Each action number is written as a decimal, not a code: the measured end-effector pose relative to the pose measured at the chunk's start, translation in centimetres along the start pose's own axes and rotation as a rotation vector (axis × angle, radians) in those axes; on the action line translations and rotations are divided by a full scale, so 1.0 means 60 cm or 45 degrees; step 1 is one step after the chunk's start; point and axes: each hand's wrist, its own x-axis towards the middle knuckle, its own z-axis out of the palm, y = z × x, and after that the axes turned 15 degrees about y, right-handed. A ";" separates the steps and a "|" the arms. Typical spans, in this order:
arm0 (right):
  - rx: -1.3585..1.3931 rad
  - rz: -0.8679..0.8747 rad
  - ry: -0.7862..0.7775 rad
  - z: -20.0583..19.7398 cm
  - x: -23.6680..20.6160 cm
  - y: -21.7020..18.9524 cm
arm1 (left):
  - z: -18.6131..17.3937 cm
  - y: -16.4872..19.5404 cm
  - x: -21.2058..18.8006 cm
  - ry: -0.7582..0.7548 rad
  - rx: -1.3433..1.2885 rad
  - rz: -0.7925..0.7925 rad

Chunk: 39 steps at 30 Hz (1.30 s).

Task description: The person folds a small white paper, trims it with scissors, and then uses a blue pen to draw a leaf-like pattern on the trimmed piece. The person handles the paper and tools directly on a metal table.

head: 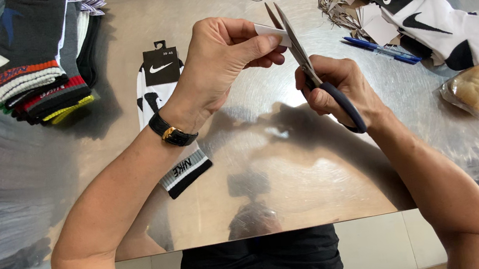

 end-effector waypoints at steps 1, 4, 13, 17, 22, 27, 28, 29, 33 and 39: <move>-0.011 -0.005 -0.013 -0.005 0.001 0.001 | 0.000 0.000 0.001 -0.002 0.004 -0.006; -0.094 -0.041 -0.012 -0.015 0.006 0.007 | 0.001 0.000 0.000 -0.020 -0.013 -0.003; -0.238 -0.014 -0.003 -0.028 0.013 0.020 | 0.002 0.005 0.007 -0.014 0.049 -0.090; -0.196 0.077 -0.021 -0.031 0.012 0.029 | 0.002 0.001 0.008 0.003 0.014 -0.174; -0.203 0.156 0.022 -0.032 0.015 0.033 | 0.003 -0.001 0.018 0.056 -0.011 -0.327; -0.845 0.190 0.056 -0.071 -0.011 0.000 | -0.014 -0.003 -0.006 0.023 0.383 -0.446; -1.087 0.309 0.030 -0.080 -0.021 -0.010 | -0.018 -0.005 -0.022 0.028 0.483 -0.516; -1.329 0.423 0.008 -0.083 -0.031 -0.018 | -0.022 -0.009 -0.039 -0.018 0.552 -0.449; -1.106 -0.008 0.010 -0.050 -0.059 -0.048 | -0.032 -0.028 -0.112 -0.112 0.693 -0.296; -1.822 0.212 -0.467 0.027 0.026 -0.137 | -0.039 -0.043 -0.171 -0.074 0.488 -0.102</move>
